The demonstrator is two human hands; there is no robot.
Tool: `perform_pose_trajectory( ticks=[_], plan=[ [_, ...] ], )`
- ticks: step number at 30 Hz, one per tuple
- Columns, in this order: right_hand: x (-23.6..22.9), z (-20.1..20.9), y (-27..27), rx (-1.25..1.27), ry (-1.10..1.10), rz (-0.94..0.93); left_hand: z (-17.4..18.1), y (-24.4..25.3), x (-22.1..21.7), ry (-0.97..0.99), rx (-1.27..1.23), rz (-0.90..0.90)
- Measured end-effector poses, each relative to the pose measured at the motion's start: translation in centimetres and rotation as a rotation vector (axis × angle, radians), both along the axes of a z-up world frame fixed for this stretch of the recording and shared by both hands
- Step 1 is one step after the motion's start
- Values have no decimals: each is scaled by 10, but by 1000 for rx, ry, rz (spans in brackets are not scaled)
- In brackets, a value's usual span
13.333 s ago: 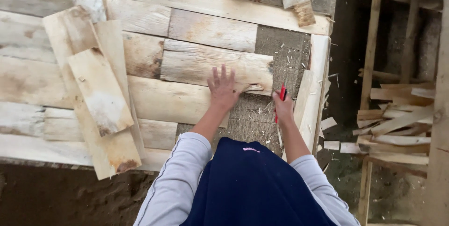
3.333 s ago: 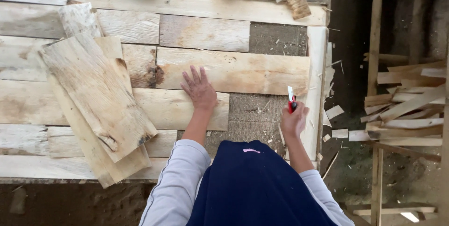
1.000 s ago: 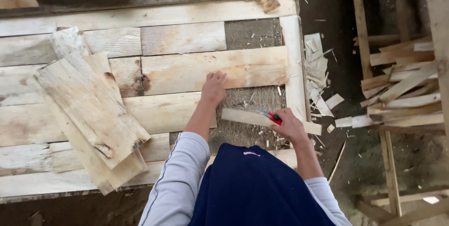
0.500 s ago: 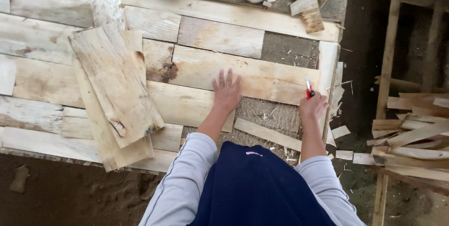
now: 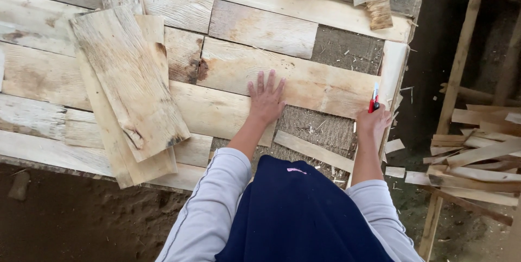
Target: The person uses a red utility knife to trim and shape wooden planks on a workbench. They repeatedly position planks, score edges, and remove small offcuts, handling several planks one at a time.
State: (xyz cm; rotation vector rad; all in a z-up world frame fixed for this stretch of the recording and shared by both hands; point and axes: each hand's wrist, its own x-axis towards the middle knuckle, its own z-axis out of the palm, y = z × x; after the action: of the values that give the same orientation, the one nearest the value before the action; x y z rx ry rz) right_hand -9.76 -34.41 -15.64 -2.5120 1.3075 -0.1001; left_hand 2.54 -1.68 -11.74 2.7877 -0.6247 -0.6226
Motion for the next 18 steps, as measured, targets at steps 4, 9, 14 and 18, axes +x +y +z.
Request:
perform_pose_trajectory(
  ticks=[4,9,14,18],
  plan=[
    [-3,-15,-5,-18,-13,7,-7,0,1,9,-1,-3],
    [-4,-22,-7,-39,9,5,-4,-1,2,34,23,-17],
    [-3,-23,-6,-32,14,-16,-4,1,1,18,1,-16],
    [-4,-17,-2,-29,-18,-23,-13,0,0,-13,-11,-17]
  ],
)
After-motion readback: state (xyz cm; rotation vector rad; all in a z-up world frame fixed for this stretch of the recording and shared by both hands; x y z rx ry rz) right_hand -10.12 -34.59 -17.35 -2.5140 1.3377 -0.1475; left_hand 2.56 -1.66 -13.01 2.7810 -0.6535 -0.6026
